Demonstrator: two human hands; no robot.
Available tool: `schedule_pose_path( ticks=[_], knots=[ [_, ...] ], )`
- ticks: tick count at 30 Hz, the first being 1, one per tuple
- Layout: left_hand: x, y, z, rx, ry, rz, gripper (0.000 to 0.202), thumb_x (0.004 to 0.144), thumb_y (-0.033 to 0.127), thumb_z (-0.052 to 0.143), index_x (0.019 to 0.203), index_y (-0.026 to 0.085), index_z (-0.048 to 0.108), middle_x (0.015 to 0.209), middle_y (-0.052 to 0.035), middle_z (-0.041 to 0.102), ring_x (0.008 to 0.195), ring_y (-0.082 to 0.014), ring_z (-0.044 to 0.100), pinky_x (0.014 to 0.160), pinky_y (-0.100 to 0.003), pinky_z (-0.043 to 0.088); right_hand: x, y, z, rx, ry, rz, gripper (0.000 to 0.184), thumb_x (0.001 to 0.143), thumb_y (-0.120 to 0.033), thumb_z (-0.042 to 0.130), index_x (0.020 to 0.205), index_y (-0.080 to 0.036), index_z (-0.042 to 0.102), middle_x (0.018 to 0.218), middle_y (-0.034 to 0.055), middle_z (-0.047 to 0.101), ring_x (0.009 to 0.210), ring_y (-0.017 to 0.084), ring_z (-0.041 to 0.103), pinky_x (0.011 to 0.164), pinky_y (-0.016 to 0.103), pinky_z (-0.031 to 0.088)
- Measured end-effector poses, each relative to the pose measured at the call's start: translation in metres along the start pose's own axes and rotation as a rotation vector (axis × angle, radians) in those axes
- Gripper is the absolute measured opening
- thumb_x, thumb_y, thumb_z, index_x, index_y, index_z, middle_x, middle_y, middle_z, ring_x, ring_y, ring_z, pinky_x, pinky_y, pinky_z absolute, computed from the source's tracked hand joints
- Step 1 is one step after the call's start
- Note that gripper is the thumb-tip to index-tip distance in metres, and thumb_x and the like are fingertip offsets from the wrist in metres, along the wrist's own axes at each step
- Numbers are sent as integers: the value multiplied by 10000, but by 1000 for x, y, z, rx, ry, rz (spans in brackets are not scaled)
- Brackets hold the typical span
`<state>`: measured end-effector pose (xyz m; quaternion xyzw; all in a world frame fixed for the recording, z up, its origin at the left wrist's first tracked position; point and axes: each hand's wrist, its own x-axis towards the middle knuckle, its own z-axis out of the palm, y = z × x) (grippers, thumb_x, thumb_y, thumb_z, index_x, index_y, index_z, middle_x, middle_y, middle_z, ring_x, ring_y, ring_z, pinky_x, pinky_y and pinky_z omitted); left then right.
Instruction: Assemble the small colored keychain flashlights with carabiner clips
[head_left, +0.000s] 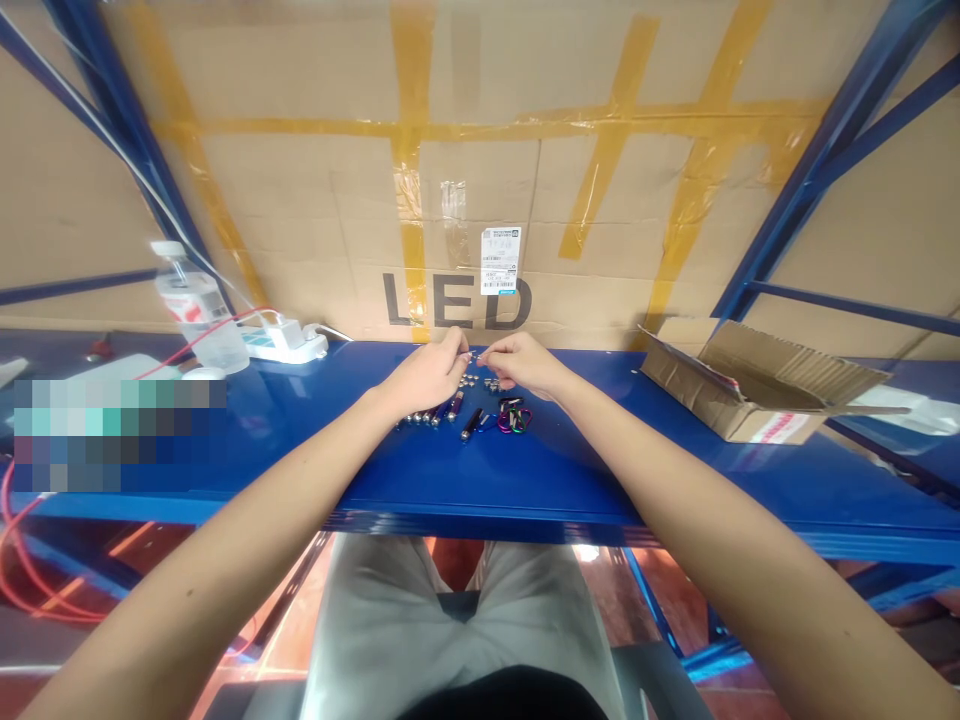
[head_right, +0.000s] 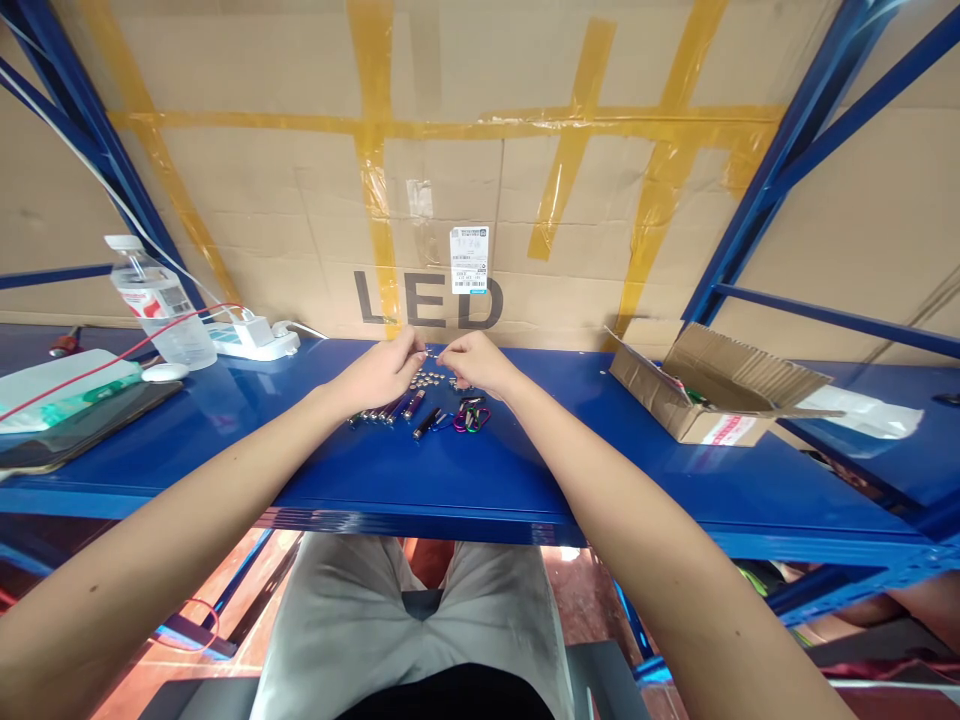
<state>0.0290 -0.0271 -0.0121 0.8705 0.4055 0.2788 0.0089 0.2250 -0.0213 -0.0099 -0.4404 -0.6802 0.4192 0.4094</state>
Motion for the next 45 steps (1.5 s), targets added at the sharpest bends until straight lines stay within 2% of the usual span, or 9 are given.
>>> schedule_pose_path(
  ticks=[5, 13, 20, 26, 29, 36, 40, 45],
  knots=[
    [0, 1, 2, 34, -12, 43, 172, 1011, 312, 380, 1035, 195, 505, 887, -103, 674, 777, -259, 650, 656, -364, 462, 1, 4, -3, -151, 19, -47, 183, 815, -143, 575, 645, -144, 645, 491, -50, 390, 440, 86, 393, 461, 254, 346],
    [0, 4, 5, 120, -9, 69, 187, 1020, 304, 381, 1036, 189, 527, 848, -87, 690, 755, -259, 658, 636, -347, 439, 2, 2, -2, -402, 75, -99, 196, 827, -174, 531, 677, -142, 652, 487, -26, 482, 478, 119, 443, 532, 281, 345],
    [1, 8, 6, 138, 20, 30, 190, 998, 321, 431, 1014, 182, 560, 796, -80, 681, 695, -249, 640, 620, -338, 429, 1, -4, 5, -566, 125, -180, 276, 829, -121, 521, 557, -168, 543, 520, -16, 465, 561, 124, 405, 590, 294, 306],
    [2, 10, 7, 170, 36, -1, 185, 973, 312, 472, 1017, 172, 584, 746, -73, 661, 697, -252, 648, 665, -348, 463, -1, -7, 8, -668, 146, -199, 252, 841, -90, 513, 625, -150, 630, 630, 51, 621, 617, 156, 476, 615, 302, 324],
    [2, 10, 8, 188, 39, -10, 214, 975, 329, 464, 1039, 165, 586, 763, -85, 670, 708, -269, 655, 665, -362, 471, -1, -7, 8, -695, 148, -202, 256, 850, -91, 514, 625, -152, 621, 644, 61, 624, 621, 160, 478, 615, 304, 325],
    [4, 5, 11, 201, 63, -93, 189, 959, 341, 487, 997, 186, 588, 794, -87, 678, 726, -269, 657, 651, -353, 462, -3, -7, 11, -734, 163, -208, 289, 846, -87, 505, 574, -180, 529, 568, 24, 514, 579, 148, 411, 594, 309, 289],
    [4, 0, 9, 177, 60, -81, 217, 976, 352, 466, 1041, 191, 598, 828, -95, 688, 760, -278, 660, 673, -362, 470, -2, -6, 9, -711, 159, -215, 313, 844, -93, 507, 546, -189, 498, 539, 7, 472, 567, 142, 390, 596, 312, 280],
    [4, -7, 5, 131, 58, -72, 219, 972, 298, 457, 1077, 211, 628, 927, -99, 715, 819, -285, 656, 737, -388, 484, 3, 1, 0, -609, 120, -239, 240, 851, -132, 535, 620, -174, 587, 586, 8, 546, 585, 140, 454, 601, 300, 315]
  ],
)
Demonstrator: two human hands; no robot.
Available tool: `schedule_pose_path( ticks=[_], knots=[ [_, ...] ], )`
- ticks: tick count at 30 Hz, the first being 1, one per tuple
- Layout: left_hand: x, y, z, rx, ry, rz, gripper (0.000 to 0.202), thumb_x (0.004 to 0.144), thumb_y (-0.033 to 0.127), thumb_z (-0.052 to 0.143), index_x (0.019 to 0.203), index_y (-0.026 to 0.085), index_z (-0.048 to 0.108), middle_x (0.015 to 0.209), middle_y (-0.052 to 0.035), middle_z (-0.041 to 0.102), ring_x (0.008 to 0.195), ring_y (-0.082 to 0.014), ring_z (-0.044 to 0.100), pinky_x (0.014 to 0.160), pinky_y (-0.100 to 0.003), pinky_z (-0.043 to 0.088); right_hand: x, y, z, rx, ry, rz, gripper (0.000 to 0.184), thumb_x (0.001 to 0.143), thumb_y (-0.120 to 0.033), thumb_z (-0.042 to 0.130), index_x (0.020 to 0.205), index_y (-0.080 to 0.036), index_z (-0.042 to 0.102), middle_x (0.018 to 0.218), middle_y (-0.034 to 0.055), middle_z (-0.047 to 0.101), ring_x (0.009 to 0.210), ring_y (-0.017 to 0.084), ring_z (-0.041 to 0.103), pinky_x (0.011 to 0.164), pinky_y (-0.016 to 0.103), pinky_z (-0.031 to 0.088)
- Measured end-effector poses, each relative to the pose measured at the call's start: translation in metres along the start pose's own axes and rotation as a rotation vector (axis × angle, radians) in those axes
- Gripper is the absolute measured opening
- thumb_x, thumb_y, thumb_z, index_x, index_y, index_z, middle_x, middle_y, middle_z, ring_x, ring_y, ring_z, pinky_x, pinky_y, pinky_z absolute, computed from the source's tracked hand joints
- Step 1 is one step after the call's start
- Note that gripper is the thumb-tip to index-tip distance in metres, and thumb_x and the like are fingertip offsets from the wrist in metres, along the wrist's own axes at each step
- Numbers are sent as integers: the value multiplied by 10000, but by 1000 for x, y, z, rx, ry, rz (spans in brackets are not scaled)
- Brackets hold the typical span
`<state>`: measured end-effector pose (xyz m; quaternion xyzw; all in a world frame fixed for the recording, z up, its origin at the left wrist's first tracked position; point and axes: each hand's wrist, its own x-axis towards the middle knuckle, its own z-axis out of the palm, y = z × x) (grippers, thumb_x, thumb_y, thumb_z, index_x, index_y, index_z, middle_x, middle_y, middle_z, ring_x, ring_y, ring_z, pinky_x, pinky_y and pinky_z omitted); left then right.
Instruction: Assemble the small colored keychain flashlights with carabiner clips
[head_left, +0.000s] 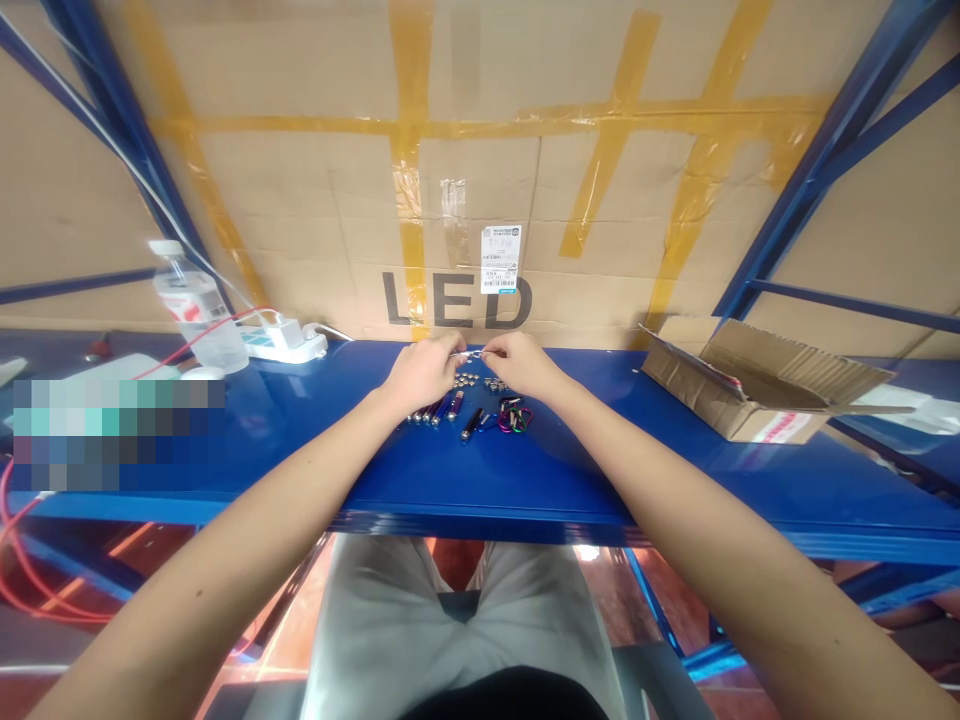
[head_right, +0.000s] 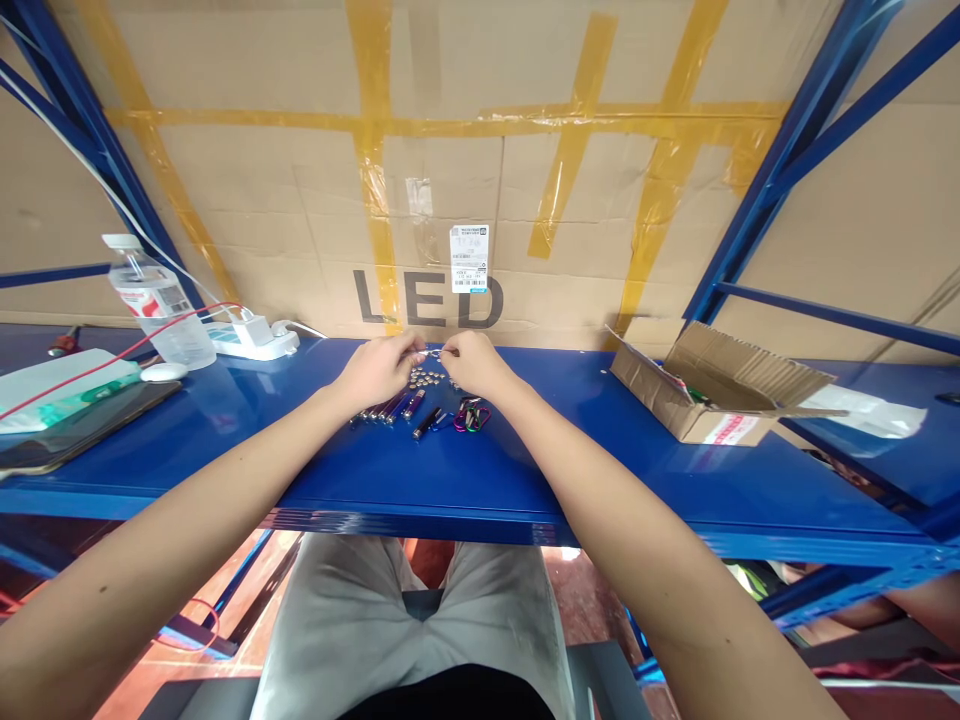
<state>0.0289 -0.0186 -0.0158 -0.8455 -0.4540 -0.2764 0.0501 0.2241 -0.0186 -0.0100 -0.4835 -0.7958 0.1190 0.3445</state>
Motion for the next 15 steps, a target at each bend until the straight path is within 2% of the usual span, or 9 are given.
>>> schedule_pose_path(
  ticks=[4, 7, 9, 12, 15],
  knots=[
    [2, -7, 1, -76, 5, -9, 187, 955, 275, 485, 1017, 214, 651, 896, -87, 713, 825, -278, 644, 760, -395, 490, 3, 14, 1, 196, -119, 47, 98, 853, -153, 578, 835, -165, 674, 612, 1, 591, 546, 140, 509, 568, 284, 369],
    [3, -12, 3, -180, 3, 11, 168, 942, 237, 488, 989, 191, 643, 917, -89, 707, 853, -261, 641, 788, -395, 501, 3, 22, 2, 336, -195, 95, 165, 788, -80, 594, 905, -159, 678, 678, 10, 628, 567, 141, 548, 565, 273, 405],
    [3, -14, 4, -248, 8, 49, 179, 923, 175, 472, 1000, 176, 633, 976, -94, 703, 908, -248, 641, 828, -392, 507, 2, 23, 2, 346, -200, 85, 179, 773, -81, 602, 919, -152, 679, 733, 20, 648, 620, 145, 568, 596, 271, 422],
    [4, -13, 7, -333, 6, 104, 236, 878, 113, 474, 1049, 170, 627, 1059, -95, 685, 979, -232, 637, 866, -382, 512, -2, 18, 1, 249, -180, 14, 147, 809, -192, 634, 940, -148, 683, 797, 30, 665, 690, 155, 574, 644, 279, 420],
    [4, -10, 8, -459, 15, 125, 224, 856, 136, 528, 1050, 177, 632, 1054, -80, 682, 950, -212, 646, 855, -371, 520, -4, 11, 1, 192, -119, -53, 224, 817, -336, 682, 946, -153, 679, 846, 41, 679, 756, 175, 587, 684, 294, 422]
  ],
)
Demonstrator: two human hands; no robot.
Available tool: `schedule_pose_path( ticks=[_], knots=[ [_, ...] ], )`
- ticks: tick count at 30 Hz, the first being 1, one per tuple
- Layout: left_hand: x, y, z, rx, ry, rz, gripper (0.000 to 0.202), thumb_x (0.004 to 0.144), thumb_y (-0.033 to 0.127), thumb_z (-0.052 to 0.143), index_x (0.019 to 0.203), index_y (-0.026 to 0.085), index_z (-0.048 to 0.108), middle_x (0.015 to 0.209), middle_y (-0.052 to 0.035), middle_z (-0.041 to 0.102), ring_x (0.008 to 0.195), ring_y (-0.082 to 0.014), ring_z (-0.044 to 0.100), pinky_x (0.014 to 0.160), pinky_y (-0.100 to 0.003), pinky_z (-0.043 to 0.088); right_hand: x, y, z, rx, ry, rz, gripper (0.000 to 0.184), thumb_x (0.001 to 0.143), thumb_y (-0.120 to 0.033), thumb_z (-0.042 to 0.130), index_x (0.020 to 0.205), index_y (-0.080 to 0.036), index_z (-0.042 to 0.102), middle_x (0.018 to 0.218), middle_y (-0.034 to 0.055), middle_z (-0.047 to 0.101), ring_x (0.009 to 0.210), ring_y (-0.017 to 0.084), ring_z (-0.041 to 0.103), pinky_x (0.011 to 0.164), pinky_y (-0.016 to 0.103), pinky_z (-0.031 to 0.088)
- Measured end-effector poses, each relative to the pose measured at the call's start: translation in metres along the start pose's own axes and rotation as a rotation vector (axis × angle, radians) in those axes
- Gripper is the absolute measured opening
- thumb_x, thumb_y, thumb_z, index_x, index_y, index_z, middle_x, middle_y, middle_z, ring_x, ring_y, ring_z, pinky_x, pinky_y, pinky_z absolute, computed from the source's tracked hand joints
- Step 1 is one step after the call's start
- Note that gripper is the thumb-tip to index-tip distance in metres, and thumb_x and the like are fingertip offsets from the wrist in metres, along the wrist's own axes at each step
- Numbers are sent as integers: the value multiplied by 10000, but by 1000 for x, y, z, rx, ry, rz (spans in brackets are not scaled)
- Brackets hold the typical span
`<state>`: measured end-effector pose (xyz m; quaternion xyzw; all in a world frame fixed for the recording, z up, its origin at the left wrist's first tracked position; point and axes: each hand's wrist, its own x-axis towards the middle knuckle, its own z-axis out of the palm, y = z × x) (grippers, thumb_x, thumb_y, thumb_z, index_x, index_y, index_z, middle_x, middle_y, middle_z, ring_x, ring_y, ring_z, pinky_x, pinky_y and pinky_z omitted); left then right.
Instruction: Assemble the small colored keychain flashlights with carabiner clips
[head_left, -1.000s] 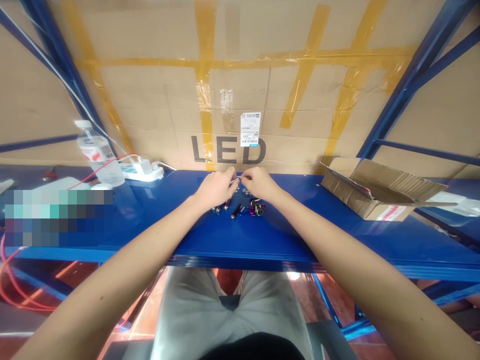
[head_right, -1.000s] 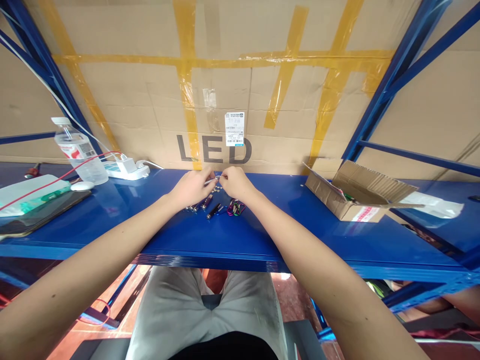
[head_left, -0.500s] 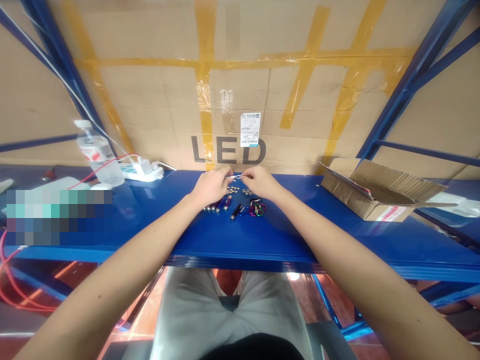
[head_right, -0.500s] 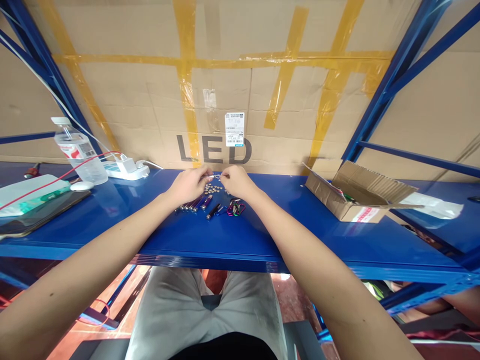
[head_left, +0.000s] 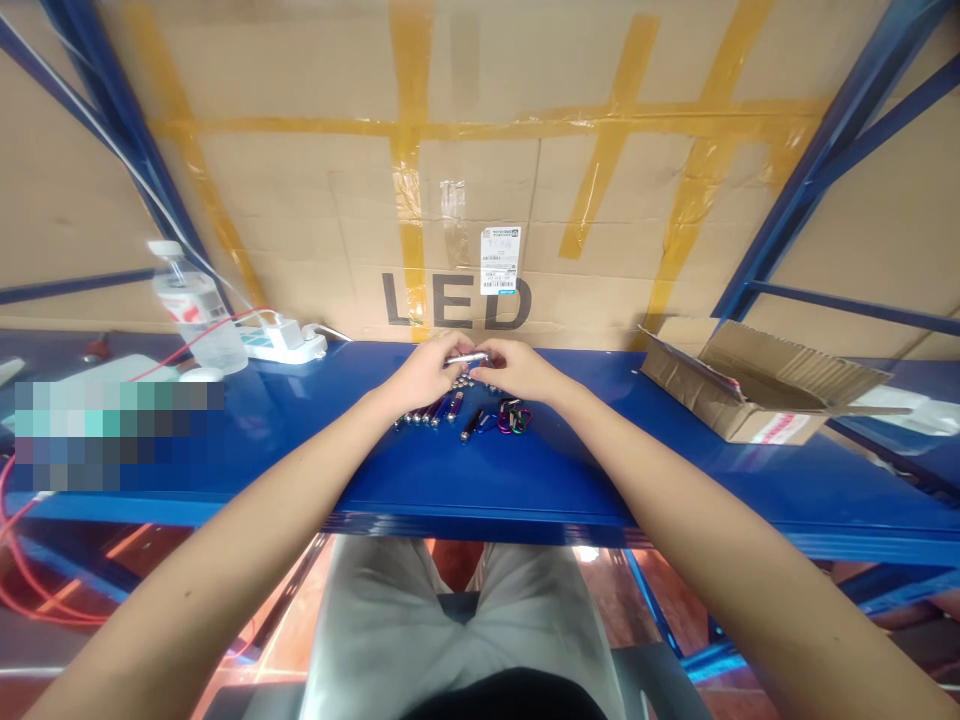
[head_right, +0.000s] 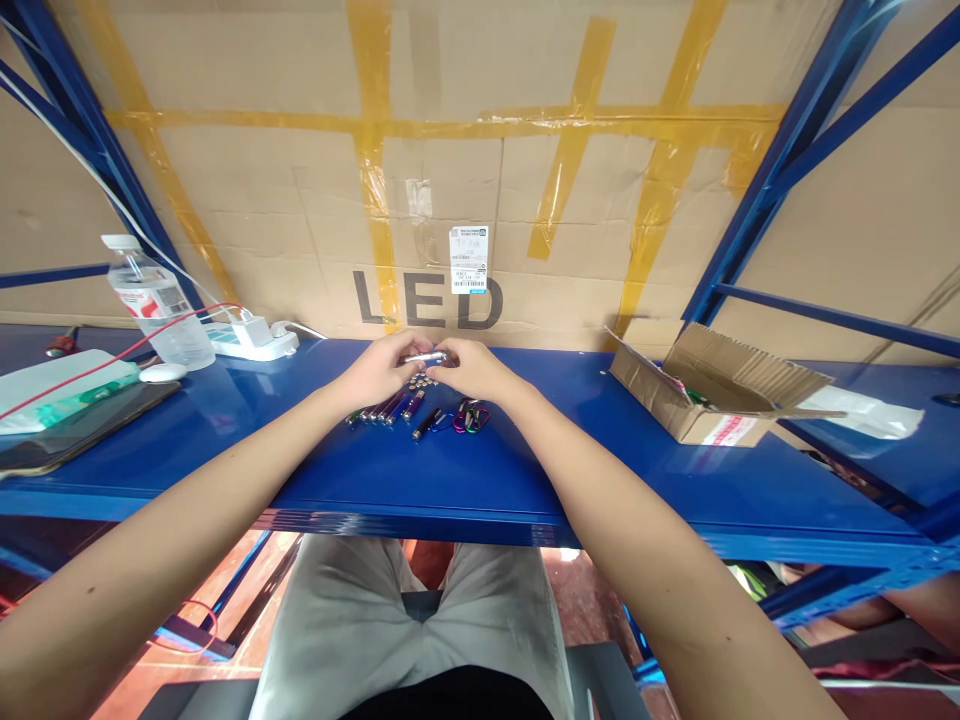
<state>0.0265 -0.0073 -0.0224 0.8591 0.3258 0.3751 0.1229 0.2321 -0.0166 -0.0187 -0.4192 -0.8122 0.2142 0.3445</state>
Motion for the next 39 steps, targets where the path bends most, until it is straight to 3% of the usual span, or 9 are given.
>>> schedule_pose_path(
  ticks=[8, 13, 16, 19, 24, 28, 31, 34, 39],
  knots=[
    [1, 9, 0, -340, 88, -64, 93, 807, 231, 678, 870, 171, 645, 972, -62, 718, 915, -198, 681, 840, -367, 546, 2, -6, -4, 185, 3, -15, 205, 823, -358, 697, 824, -156, 665, 751, 19, 661, 705, 151, 584, 678, 288, 444],
    [1, 13, 3, -402, 79, -36, 106, 796, 247, 702, 782, 167, 634, 1028, -77, 726, 979, -203, 684, 919, -395, 544, -2, -13, -9, 380, -136, 88, 109, 864, -261, 649, 838, -162, 612, 673, 32, 671, 617, 152, 631, 603, 277, 485],
    [3, 15, 3, -403, 98, -79, 184, 841, 352, 693, 847, 169, 671, 1066, -92, 735, 1033, -216, 680, 957, -404, 535, -3, -13, -8, 424, -140, 185, 66, 837, -162, 638, 843, -178, 574, 606, 5, 618, 525, 142, 591, 490, 255, 433],
    [4, 14, -2, -429, 134, -182, 469, 981, 570, 444, 1021, 176, 694, 1101, -121, 743, 1073, -237, 683, 925, -418, 554, -2, -15, -6, 496, -86, 276, 125, 816, -105, 599, 800, -198, 516, 589, -11, 570, 452, 115, 514, 410, 239, 351],
    [4, 6, -13, -361, 59, -206, 744, 957, 738, 284, 1258, 171, 659, 1096, -159, 753, 1065, -299, 695, 802, -443, 579, -3, -26, -1, 664, -91, 298, 151, 834, -125, 599, 807, -218, 483, 560, -71, 395, 408, 63, 303, 382, 212, 202],
    [4, 3, -12, -655, 64, -287, 820, 946, 754, 246, 1295, 134, 654, 1131, -186, 744, 1105, -322, 679, 835, -462, 571, -3, -31, 2, 509, -22, 241, 132, 857, -185, 611, 752, -205, 535, 512, -69, 355, 410, 74, 319, 379, 223, 233],
    [5, 4, -8, -1074, 28, -302, 885, 937, 769, 213, 1261, 87, 675, 1138, -207, 736, 1133, -331, 669, 880, -440, 556, -4, -34, 6, 318, 29, 99, 169, 874, -201, 563, 711, -187, 602, 543, -24, 501, 449, 94, 440, 436, 239, 356],
    [4, 4, -5, -1369, -57, -314, 901, 944, 761, 216, 1248, 53, 683, 1103, -219, 740, 1110, -328, 681, 904, -412, 541, -6, -36, 9, 180, 58, -125, 212, 859, -140, 519, 859, -185, 726, 879, 40, 737, 707, 142, 633, 671, 284, 508],
    [4, -1, -4, -1495, -90, -374, 923, 956, 751, 180, 1195, 31, 705, 1036, -230, 748, 1026, -321, 710, 888, -415, 545, -8, -34, 12, 23, 91, -205, 333, 845, -103, 538, 1070, -198, 764, 1173, 65, 756, 972, 206, 684, 878, 350, 516]
  ],
)
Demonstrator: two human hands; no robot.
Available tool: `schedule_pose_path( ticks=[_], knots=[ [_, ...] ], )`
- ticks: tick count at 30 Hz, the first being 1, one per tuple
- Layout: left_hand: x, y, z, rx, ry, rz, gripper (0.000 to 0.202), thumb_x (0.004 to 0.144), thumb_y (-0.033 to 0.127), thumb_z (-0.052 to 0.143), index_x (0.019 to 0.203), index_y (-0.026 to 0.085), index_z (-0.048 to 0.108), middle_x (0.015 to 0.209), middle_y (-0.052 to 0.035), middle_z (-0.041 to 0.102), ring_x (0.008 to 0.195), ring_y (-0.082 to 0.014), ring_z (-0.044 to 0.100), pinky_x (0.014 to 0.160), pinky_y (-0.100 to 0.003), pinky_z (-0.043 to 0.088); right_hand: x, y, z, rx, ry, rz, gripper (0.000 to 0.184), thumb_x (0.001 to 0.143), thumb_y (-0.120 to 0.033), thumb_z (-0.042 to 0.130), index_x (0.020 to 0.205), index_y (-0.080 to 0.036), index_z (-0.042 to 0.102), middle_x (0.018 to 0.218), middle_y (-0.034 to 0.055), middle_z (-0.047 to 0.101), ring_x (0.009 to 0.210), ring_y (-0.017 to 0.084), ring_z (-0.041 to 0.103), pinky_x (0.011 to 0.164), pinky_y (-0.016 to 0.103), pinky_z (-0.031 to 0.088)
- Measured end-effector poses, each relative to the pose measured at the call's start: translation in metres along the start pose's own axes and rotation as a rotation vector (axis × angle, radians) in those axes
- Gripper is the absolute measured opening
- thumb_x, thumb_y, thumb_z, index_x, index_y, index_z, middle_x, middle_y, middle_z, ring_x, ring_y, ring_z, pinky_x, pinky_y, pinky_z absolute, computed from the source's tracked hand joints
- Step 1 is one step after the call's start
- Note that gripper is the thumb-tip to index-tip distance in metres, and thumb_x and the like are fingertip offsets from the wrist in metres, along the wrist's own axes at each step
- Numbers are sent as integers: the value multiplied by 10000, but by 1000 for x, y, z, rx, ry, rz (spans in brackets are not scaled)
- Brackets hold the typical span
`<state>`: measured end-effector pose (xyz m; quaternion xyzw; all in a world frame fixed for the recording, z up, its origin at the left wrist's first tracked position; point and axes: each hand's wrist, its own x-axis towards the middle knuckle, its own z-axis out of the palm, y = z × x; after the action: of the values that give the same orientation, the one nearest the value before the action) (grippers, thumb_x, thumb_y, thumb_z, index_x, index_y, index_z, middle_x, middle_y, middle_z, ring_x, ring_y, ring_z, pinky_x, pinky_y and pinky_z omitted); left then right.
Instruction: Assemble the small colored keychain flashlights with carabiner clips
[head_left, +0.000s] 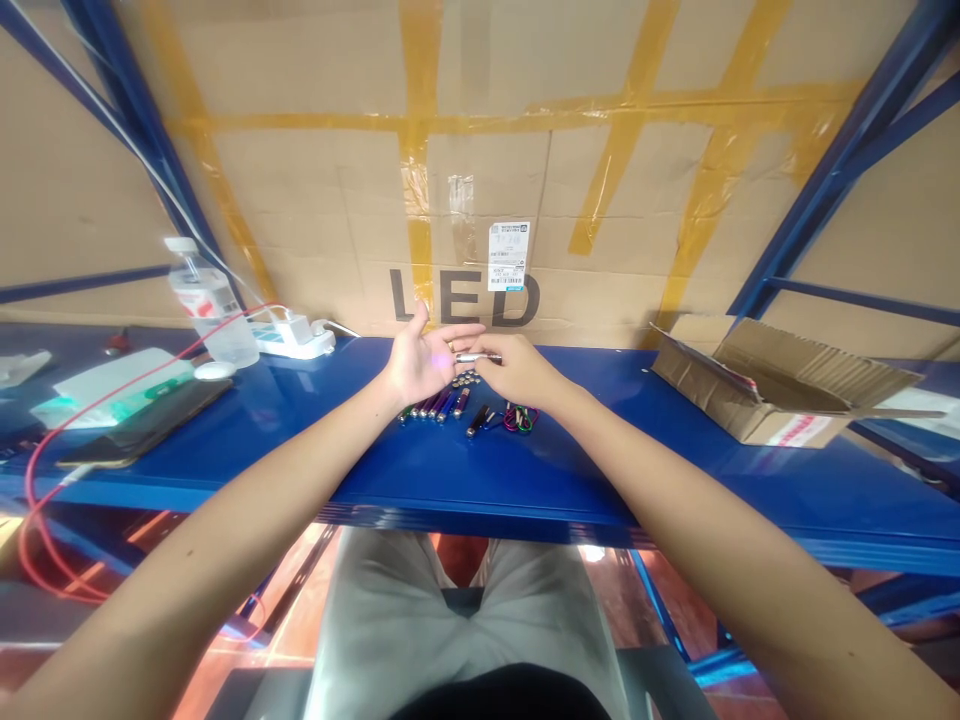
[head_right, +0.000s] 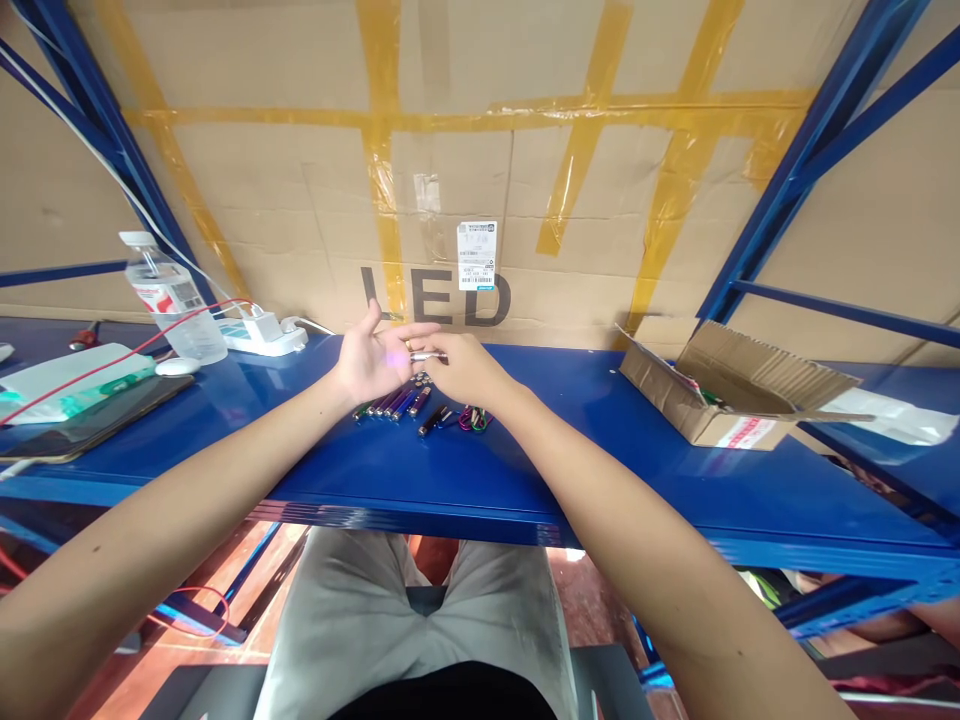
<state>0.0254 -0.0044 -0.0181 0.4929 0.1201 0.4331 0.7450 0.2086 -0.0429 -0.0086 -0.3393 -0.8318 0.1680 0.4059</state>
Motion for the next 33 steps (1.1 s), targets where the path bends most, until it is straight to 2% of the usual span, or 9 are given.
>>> schedule_pose_path(
  ticks=[12, 17, 20, 26, 33],
  knots=[
    [0, 1, -2, -18, 21, -12, 892, 965, 733, 196, 1161, 34, 713, 1061, -242, 747, 1001, -321, 718, 901, -435, 548, -1, 2, -3, -39, 10, 12, 368, 868, -96, 521, 1110, -210, 773, 1162, 60, 762, 964, 203, 689, 861, 343, 519],
    [0, 1, -3, -11, 46, -8, 858, 968, 723, 245, 1165, 35, 717, 1070, -239, 747, 1014, -321, 717, 915, -436, 549, -2, -2, -4, -48, -14, 39, 305, 880, -186, 581, 1116, -201, 775, 1103, 74, 769, 806, 180, 649, 781, 347, 505],
    [0, 0, -3, -3, 44, -5, 850, 969, 720, 255, 1172, 36, 717, 1074, -243, 745, 1040, -331, 712, 914, -439, 548, -2, -3, -5, -52, -17, 38, 309, 883, -204, 594, 1136, -203, 770, 1087, 73, 769, 787, 174, 633, 769, 341, 495],
    [1, -1, -5, 4, 29, 2, 837, 967, 717, 274, 1161, 37, 722, 1076, -240, 744, 1048, -332, 708, 916, -441, 546, -3, -4, -6, -63, -29, 40, 359, 895, -146, 522, 1146, -205, 772, 1050, 63, 772, 785, 171, 639, 727, 318, 482],
    [0, 0, -3, 6, 37, -9, 849, 970, 722, 238, 1158, 46, 715, 1060, -232, 747, 1020, -320, 716, 889, -422, 554, -2, -3, -5, -71, -26, 41, 361, 875, -136, 532, 1133, -202, 775, 1031, 60, 771, 758, 162, 619, 724, 314, 475]
  ],
)
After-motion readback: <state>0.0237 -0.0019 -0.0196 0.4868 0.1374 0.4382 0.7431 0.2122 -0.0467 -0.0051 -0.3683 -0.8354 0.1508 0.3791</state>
